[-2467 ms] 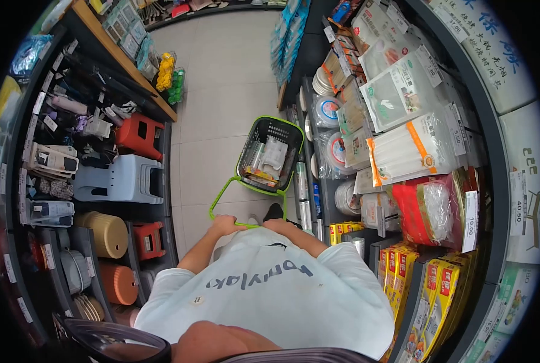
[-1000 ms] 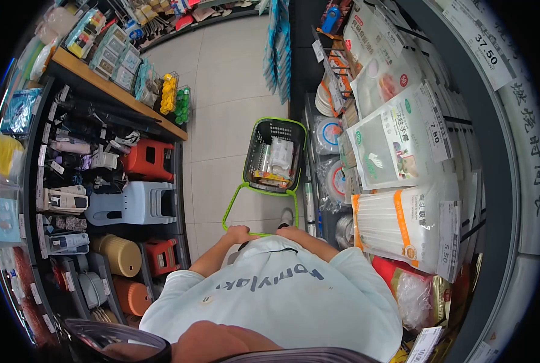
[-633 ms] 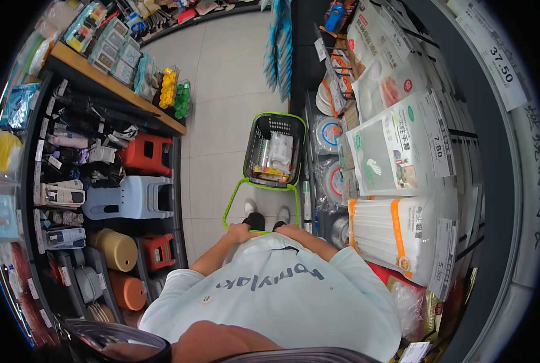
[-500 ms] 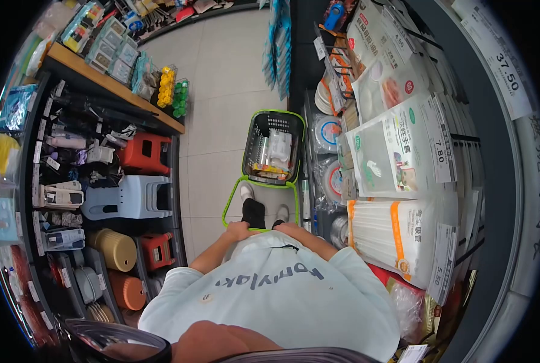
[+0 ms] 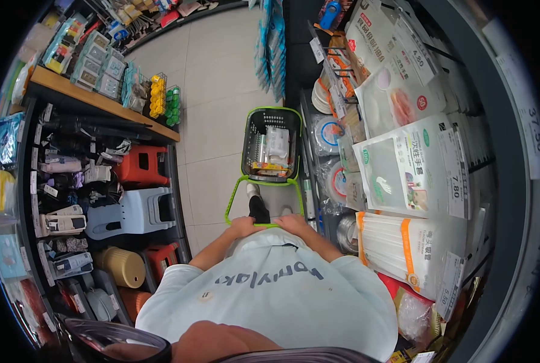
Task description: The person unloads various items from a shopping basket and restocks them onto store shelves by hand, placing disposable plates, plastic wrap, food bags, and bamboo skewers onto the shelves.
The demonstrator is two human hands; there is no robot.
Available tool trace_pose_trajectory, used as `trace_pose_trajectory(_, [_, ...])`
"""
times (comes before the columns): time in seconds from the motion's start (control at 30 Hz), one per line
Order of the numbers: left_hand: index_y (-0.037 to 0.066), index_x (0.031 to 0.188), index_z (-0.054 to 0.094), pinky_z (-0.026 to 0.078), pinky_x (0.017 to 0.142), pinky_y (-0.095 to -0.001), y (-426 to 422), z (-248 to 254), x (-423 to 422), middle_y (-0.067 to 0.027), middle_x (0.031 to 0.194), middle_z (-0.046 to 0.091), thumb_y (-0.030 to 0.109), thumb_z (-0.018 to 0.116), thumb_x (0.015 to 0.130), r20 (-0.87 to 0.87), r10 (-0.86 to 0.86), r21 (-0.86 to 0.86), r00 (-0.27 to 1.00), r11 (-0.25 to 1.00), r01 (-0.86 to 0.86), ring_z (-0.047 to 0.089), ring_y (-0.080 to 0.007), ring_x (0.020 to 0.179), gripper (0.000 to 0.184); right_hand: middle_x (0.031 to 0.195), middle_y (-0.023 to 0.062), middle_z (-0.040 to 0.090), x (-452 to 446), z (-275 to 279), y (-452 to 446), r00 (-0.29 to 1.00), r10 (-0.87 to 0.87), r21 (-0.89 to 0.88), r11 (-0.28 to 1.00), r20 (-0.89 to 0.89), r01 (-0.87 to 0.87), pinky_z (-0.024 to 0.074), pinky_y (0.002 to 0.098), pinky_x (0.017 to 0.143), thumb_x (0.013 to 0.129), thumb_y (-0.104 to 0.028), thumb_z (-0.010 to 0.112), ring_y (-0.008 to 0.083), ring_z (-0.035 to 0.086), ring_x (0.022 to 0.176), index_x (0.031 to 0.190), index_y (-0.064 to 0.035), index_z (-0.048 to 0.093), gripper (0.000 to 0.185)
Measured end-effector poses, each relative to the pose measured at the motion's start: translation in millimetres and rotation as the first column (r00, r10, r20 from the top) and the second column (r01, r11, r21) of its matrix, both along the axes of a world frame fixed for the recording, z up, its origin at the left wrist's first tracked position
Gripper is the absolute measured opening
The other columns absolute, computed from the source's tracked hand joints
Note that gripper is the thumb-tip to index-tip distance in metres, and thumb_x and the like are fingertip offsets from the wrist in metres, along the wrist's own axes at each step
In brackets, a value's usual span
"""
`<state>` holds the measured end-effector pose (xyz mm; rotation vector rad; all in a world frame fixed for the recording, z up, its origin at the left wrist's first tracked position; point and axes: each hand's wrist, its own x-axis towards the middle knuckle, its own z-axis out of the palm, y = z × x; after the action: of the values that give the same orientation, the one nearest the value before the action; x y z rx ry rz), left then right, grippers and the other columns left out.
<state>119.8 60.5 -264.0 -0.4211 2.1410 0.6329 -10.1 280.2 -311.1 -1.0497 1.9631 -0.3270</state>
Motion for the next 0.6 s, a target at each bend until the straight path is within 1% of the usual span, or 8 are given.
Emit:
trace_pose_trajectory(0.07, [0.008, 0.105, 0.073, 0.052, 0.085, -0.0472, -7.7, -9.9, -3.6, -0.0158, 0.108, 0.071, 0.088, 0.046, 0.072, 0.000, -0.031, 0.006, 1.000, 1.000, 0.031, 0.067, -0.0329, 0.103, 0.091, 0.095, 0.0202, 0.071, -3.6, 0.5, -8.2, 0.997, -0.039, -0.031, 0.999, -0.063, 0.038, 0.0501, 0.0514, 0.085, 0.097, -0.053, 0.040, 0.0406, 0.066, 0.094, 0.098, -0.0135, 0.075, 0.052])
trace_pose_trajectory(0.3, [0.009, 0.103, 0.073, 0.052, 0.085, -0.0472, -53.3, -1.6, -17.7, -0.0170, 0.106, 0.071, 0.087, 0.045, 0.073, -0.034, -0.050, 0.002, 0.998, 0.999, 0.050, 0.068, -0.0329, 0.102, 0.088, 0.092, 0.0206, 0.071, -11.5, 3.3, -52.9, 0.994, -0.062, 0.041, 0.997, -0.085, 0.066, 0.0504, 0.0530, 0.084, 0.097, -0.054, 0.041, 0.0418, 0.066, 0.091, 0.095, -0.0132, 0.075, 0.053])
trace_pose_trajectory(0.37, [0.008, 0.103, 0.073, 0.053, 0.084, -0.0460, -69.9, 0.4, -26.5, -0.0192, 0.104, 0.071, 0.085, 0.045, 0.075, -0.011, -0.094, 0.018, 0.996, 0.995, 0.094, 0.068, -0.0334, 0.101, 0.086, 0.085, 0.0218, 0.070, -12.4, -1.8, -64.9, 0.985, -0.104, 0.014, 0.994, -0.134, 0.107, 0.0519, 0.0543, 0.077, 0.096, -0.053, 0.042, 0.0426, 0.067, 0.083, 0.091, -0.0129, 0.075, 0.052])
trace_pose_trajectory(0.4, [0.008, 0.103, 0.073, 0.053, 0.084, -0.0460, -78.1, -0.5, -29.4, -0.0192, 0.104, 0.071, 0.085, 0.045, 0.075, -0.006, -0.092, 0.025, 0.996, 0.995, 0.092, 0.068, -0.0334, 0.101, 0.086, 0.085, 0.0218, 0.070, -13.2, -2.3, -71.0, 0.986, -0.102, 0.021, 0.994, -0.129, 0.105, 0.0519, 0.0543, 0.077, 0.096, -0.053, 0.042, 0.0426, 0.067, 0.083, 0.091, -0.0129, 0.075, 0.052])
trace_pose_trajectory(0.47, [0.008, 0.101, 0.073, 0.053, 0.084, -0.0456, -93.0, -1.6, -34.9, -0.0207, 0.102, 0.070, 0.083, 0.046, 0.076, -0.042, -0.115, 0.061, 0.993, 0.991, 0.117, 0.067, -0.0343, 0.100, 0.084, 0.076, 0.0225, 0.068, -15.4, -2.9, -82.8, 0.970, -0.119, -0.030, 0.993, -0.211, 0.115, 0.0527, 0.0547, 0.069, 0.096, -0.051, 0.044, 0.0426, 0.067, 0.075, 0.088, -0.0121, 0.073, 0.049])
trace_pose_trajectory(0.5, [0.008, 0.101, 0.073, 0.053, 0.084, -0.0456, -98.7, 0.3, -37.4, -0.0207, 0.102, 0.070, 0.083, 0.046, 0.076, -0.038, -0.116, 0.067, 0.992, 0.991, 0.119, 0.067, -0.0343, 0.100, 0.084, 0.076, 0.0225, 0.068, -15.9, -4.1, -87.1, 0.971, -0.119, -0.024, 0.993, -0.208, 0.117, 0.0527, 0.0547, 0.069, 0.096, -0.051, 0.044, 0.0426, 0.067, 0.075, 0.088, -0.0121, 0.073, 0.049])
trace_pose_trajectory(0.57, [0.008, 0.102, 0.072, 0.053, 0.084, -0.0463, -109.6, 3.7, -45.7, -0.0203, 0.102, 0.071, 0.081, 0.047, 0.076, -0.030, -0.131, 0.114, 0.991, 0.985, 0.133, 0.067, -0.0349, 0.100, 0.082, 0.068, 0.0220, 0.066, -18.1, -5.8, -93.4, 0.956, -0.182, -0.130, 0.979, -0.229, 0.155, 0.0522, 0.0542, 0.061, 0.096, -0.049, 0.047, 0.0423, 0.066, 0.066, 0.083, -0.0109, 0.071, 0.046])
trace_pose_trajectory(0.6, [0.008, 0.102, 0.072, 0.053, 0.084, -0.0463, -114.1, 1.7, -49.0, -0.0203, 0.102, 0.071, 0.081, 0.047, 0.076, -0.032, -0.135, 0.121, 0.990, 0.983, 0.138, 0.067, -0.0349, 0.100, 0.082, 0.068, 0.0220, 0.066, -19.2, -5.2, -96.1, 0.955, -0.185, -0.123, 0.979, -0.231, 0.160, 0.0522, 0.0542, 0.061, 0.096, -0.049, 0.047, 0.0423, 0.066, 0.066, 0.083, -0.0109, 0.071, 0.046])
